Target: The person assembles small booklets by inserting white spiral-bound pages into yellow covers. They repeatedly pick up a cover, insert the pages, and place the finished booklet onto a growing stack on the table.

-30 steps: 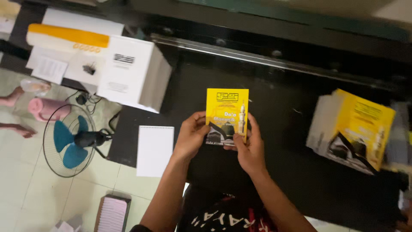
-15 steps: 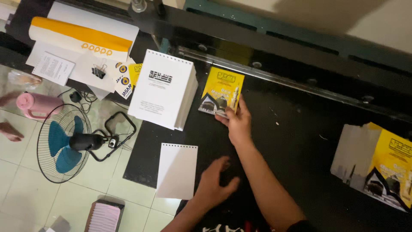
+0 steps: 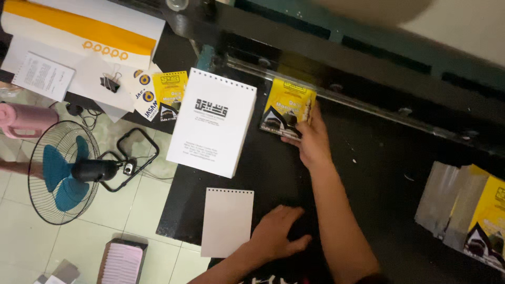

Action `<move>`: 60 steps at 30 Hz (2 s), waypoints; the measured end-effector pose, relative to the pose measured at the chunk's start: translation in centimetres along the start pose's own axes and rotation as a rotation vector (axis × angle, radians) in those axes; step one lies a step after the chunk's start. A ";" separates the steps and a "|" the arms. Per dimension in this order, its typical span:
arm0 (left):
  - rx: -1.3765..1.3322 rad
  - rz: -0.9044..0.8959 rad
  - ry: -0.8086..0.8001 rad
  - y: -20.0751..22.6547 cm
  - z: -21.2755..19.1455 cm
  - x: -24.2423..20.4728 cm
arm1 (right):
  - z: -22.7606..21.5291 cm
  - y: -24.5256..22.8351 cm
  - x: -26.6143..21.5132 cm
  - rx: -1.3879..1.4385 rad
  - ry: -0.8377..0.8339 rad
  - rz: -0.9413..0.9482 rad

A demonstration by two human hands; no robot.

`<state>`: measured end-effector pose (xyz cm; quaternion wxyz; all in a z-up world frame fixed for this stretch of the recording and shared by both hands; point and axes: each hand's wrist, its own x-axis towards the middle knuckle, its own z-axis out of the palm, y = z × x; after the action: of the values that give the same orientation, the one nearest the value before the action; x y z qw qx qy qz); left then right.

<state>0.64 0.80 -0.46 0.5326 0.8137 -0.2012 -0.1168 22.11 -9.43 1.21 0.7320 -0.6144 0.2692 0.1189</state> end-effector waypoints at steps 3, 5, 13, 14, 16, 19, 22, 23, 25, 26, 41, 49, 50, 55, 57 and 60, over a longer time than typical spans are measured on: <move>0.006 -0.009 -0.040 -0.1 -0.6 -0.1 | 0.3 -0.4 -0.3 0.017 -0.013 0.030; 0.008 -0.001 -0.038 -0.1 -0.8 -0.2 | 0.2 0.1 -0.2 0.030 -0.005 0.032; -0.006 0.022 -0.063 0.1 -1.1 0.1 | 0.8 -0.6 -0.2 0.006 0.055 0.019; -0.006 0.021 -0.065 0.1 -1.1 0.1 | 0.8 -0.6 -0.2 0.008 0.056 0.020; 0.003 0.022 -0.058 0.3 -1.0 0.2 | 0.7 -0.8 -0.3 0.012 0.036 0.011; 0.019 -0.027 -0.111 0.5 -1.3 0.4 | 0.9 -1.4 -0.8 0.064 0.031 0.036; 0.013 -0.006 -0.079 0.7 -1.2 0.3 | 0.4 -0.8 -0.3 -0.002 0.000 -0.019; 0.013 -0.002 -0.086 0.8 -1.1 0.2 | 0.4 -0.8 -0.6 0.002 0.006 -0.020; 0.040 0.036 -0.075 0.8 -1.2 0.3 | 0.6 -1.2 -1.0 0.021 0.003 -0.001; 0.043 0.047 -0.080 1.0 -1.2 0.3 | 0.5 -0.9 -0.8 0.027 0.008 -0.010; -0.075 -0.043 0.124 0.7 -0.2 -1.1 | -4.4 3.5 -4.4 0.065 -0.008 -0.050; -0.746 -0.223 0.100 0.3 0.7 -3.4 | -12.1 4.1 -17.0 -0.080 -0.071 -0.365; -0.744 -0.228 0.098 0.8 0.3 -3.2 | -12.9 4.3 -17.6 -0.076 -0.070 -0.361; -0.774 -0.211 0.236 5.0 -0.4 -1.3 | -16.5 7.0 -19.8 -0.031 -0.213 -0.443; -0.713 -0.221 0.301 5.2 1.0 -0.9 | -17.4 7.9 -19.7 -0.030 -0.261 -0.438; -0.528 -0.265 0.390 4.6 2.2 -1.0 | -19.2 7.4 -20.3 -0.078 -0.352 -0.348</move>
<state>-2.09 -2.12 2.80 0.7334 0.6738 0.0488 -0.0752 -3.19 -23.13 4.09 0.7527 -0.6493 0.0230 0.1064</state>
